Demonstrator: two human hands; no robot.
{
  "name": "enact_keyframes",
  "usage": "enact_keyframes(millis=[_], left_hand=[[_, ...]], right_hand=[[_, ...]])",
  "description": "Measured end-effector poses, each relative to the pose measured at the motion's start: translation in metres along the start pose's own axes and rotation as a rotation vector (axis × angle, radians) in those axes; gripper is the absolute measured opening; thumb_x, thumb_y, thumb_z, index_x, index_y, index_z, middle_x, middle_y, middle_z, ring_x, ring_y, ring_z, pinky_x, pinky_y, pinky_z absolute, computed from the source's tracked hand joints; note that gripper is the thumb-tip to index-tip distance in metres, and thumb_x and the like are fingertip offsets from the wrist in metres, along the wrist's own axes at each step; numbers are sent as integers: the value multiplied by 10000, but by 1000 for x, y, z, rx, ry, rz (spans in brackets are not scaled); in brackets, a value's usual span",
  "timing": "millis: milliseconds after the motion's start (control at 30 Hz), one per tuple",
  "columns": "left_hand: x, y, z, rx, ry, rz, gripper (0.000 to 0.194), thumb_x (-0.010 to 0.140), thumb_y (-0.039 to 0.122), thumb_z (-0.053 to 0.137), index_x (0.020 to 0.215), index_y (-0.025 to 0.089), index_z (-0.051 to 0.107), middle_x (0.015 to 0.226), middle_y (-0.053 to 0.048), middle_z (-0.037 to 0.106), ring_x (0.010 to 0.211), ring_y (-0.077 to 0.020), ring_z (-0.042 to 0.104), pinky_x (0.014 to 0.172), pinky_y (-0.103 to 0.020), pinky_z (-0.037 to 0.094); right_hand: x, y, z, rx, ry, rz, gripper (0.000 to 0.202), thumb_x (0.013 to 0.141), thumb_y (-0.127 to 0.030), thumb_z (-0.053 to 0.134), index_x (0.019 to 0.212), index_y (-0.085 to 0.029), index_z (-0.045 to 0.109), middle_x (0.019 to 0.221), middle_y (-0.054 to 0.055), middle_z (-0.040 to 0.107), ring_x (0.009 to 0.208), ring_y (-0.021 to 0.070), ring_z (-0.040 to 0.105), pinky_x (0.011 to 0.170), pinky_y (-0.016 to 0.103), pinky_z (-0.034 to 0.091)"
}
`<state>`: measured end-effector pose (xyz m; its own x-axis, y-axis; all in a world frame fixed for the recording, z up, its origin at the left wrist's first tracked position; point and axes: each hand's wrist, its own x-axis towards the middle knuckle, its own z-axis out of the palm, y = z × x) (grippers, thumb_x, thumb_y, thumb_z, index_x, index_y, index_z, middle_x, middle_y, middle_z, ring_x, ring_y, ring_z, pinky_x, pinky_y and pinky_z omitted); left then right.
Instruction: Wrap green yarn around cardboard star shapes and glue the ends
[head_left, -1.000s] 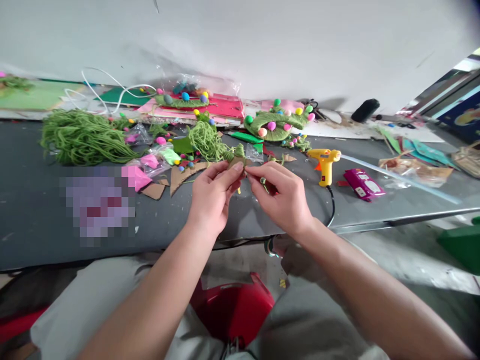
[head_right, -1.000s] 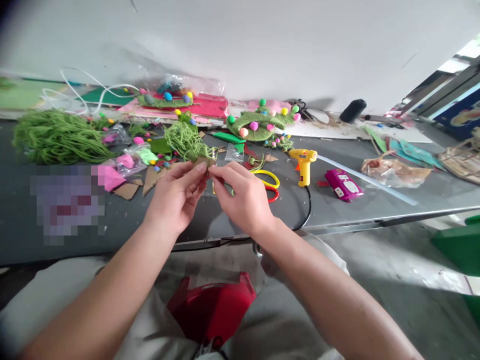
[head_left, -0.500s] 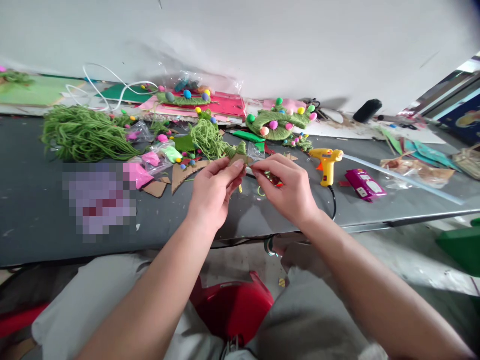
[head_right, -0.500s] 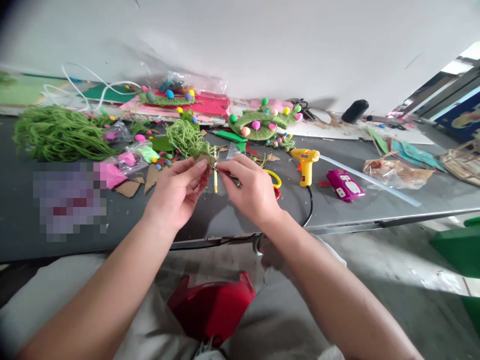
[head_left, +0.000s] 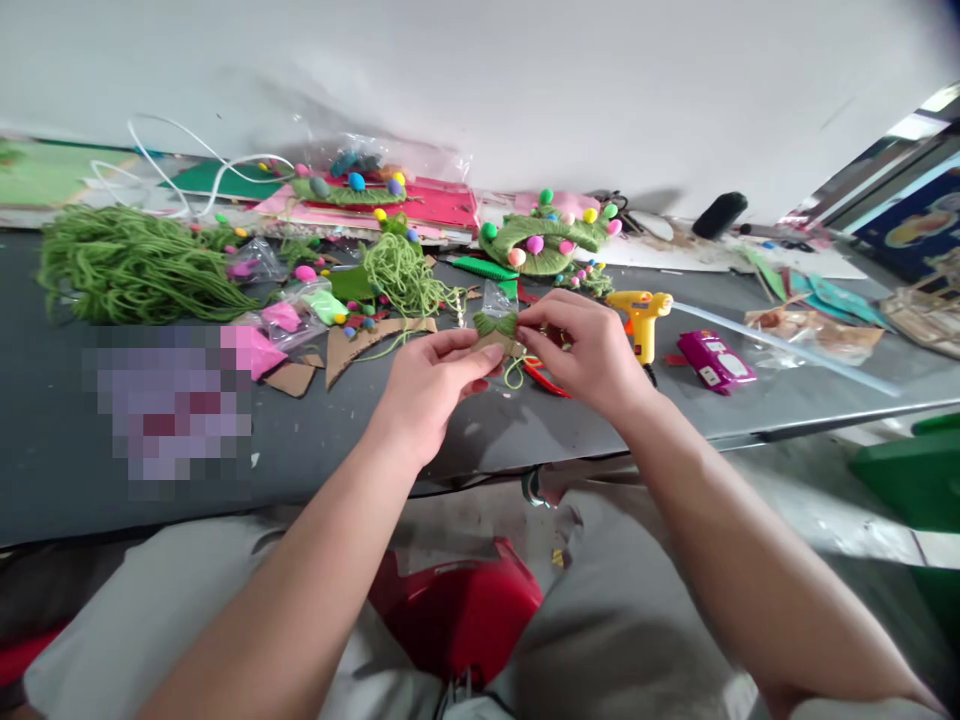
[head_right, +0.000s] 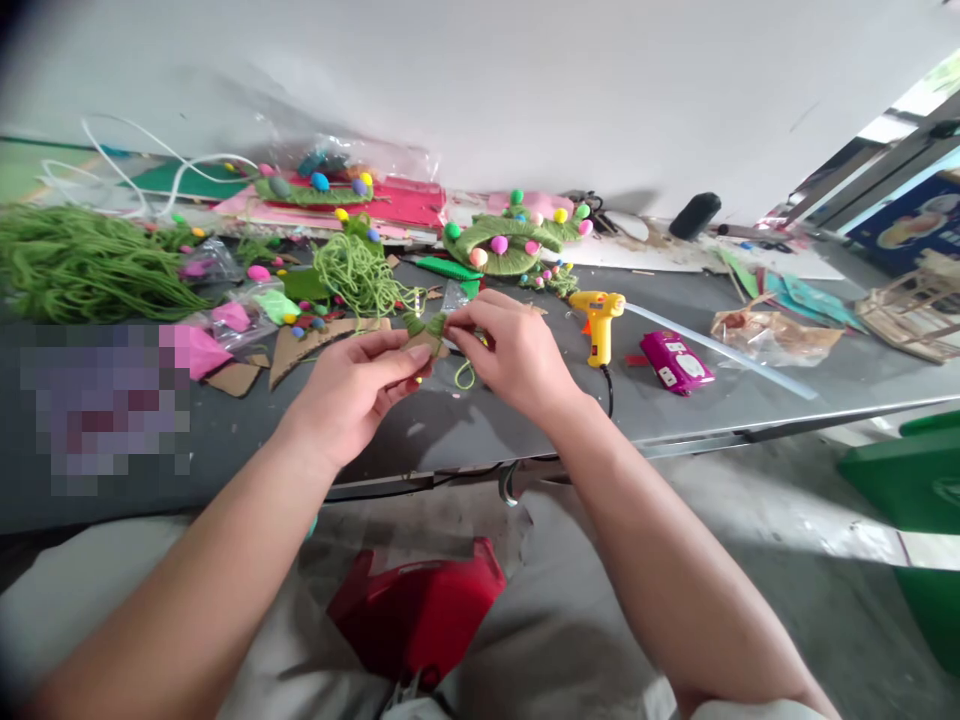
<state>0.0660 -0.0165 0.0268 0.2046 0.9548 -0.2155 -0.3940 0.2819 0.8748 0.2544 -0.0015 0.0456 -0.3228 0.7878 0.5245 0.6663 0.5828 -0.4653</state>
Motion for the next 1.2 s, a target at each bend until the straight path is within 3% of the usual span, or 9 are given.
enact_keyframes(millis=[200,333,433,567,700,1000,1200], left_hand=[[5,-8,1,85,166,84,394,558,264,956,850,162,713,757,-27,749,687,-149,673,657,-269,526],[4,-11,2,140,143,123,368,594,290,937,848,158,706,724,-23,732,630,-141,645,630,-274,510],[3,-10,4,137,156,148,371,594,280,932,841,144,691,724,-20,712,631,-133,630,617,-263,489],[3,-9,4,33,177,186,402,577,275,943,825,141,657,708,-12,693,635,-129,627,640,-268,490],[5,-7,1,-64,173,187,406,561,256,953,799,146,643,684,-1,683,641,-131,639,694,-293,512],[3,2,0,-237,162,161,339,595,195,928,774,153,643,707,24,679,704,-100,655,770,-254,526],[4,4,0,-251,194,146,320,608,166,919,833,146,693,830,-13,741,755,-107,672,774,-243,520]], right_hand=[[0,-9,-2,5,-4,135,109,901,-213,675,820,-151,713,738,7,641,637,111,505,601,274,384],[0,-19,-2,180,-53,288,201,919,-299,658,804,-144,713,665,-5,626,567,93,464,521,256,351],[2,-24,1,230,-56,324,237,921,-317,654,773,-141,713,659,-3,630,570,94,477,511,252,352],[2,-31,10,151,-22,223,126,911,-223,651,822,-160,714,708,-2,652,594,105,496,561,267,382],[-3,-38,16,14,-22,61,113,936,-142,593,925,-182,699,911,42,675,717,138,553,646,286,419],[-11,-40,21,-20,21,-20,213,963,-144,575,1088,-164,747,1005,66,681,786,141,617,700,282,481],[-9,-35,24,40,50,3,230,942,-128,588,1037,-220,776,976,45,704,777,143,622,697,285,491]])
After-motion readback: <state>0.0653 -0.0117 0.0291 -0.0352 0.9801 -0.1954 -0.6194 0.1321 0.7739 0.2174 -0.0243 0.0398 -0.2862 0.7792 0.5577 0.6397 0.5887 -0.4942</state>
